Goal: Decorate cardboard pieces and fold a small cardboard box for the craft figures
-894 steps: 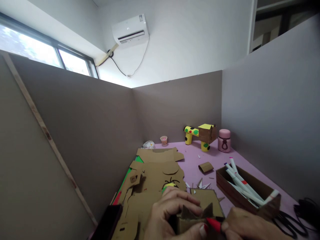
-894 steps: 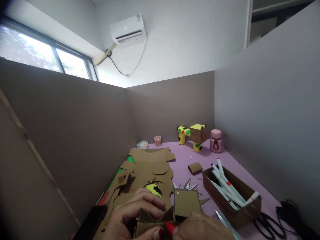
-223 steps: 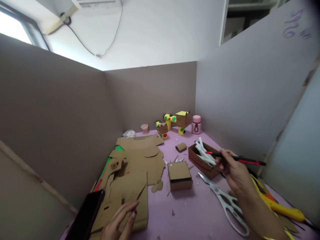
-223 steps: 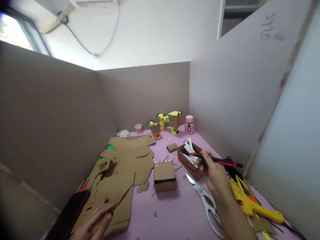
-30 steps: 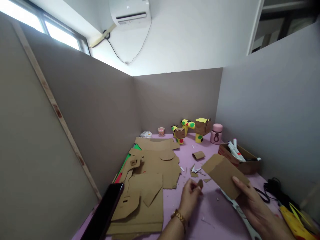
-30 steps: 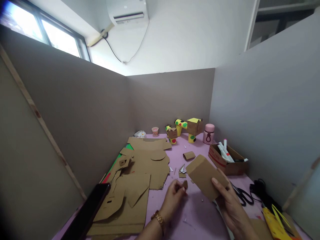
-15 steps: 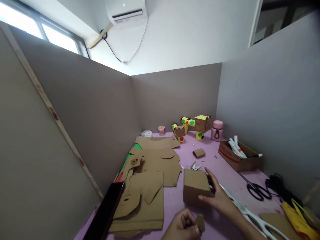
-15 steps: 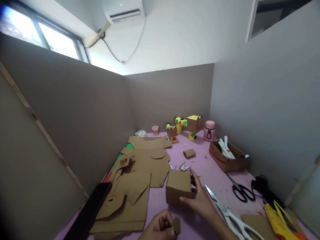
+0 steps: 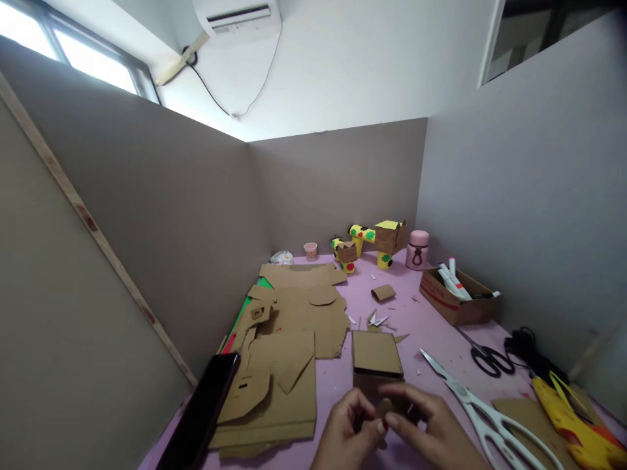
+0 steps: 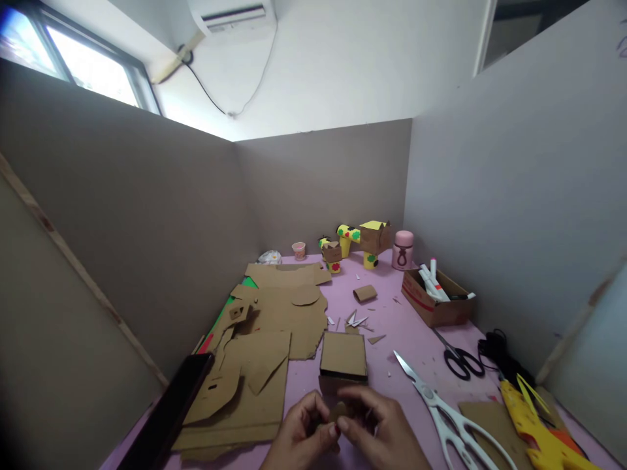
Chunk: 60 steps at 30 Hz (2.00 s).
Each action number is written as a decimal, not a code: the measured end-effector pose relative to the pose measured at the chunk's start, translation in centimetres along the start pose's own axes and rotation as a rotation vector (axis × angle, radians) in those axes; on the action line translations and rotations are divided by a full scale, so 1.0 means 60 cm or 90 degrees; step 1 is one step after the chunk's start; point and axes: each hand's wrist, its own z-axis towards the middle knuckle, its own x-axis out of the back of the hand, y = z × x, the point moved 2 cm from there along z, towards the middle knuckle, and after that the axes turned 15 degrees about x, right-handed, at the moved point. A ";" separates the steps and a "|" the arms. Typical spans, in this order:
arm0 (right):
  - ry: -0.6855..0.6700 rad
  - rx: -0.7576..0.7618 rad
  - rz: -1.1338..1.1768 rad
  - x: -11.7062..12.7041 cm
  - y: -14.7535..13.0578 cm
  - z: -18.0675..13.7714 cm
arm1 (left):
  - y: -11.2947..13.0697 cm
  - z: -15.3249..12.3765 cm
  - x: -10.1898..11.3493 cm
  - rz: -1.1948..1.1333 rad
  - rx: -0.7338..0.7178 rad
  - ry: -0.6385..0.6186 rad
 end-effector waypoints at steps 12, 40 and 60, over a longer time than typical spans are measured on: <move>0.129 -0.025 -0.011 0.047 0.018 0.017 | 0.046 -0.005 0.035 0.011 -0.021 0.186; 0.157 0.020 -0.080 0.035 0.047 0.027 | 0.071 0.041 0.036 0.077 -0.154 0.259; 0.234 0.024 -0.081 0.012 0.063 0.005 | 0.050 0.036 0.037 0.184 -0.235 0.277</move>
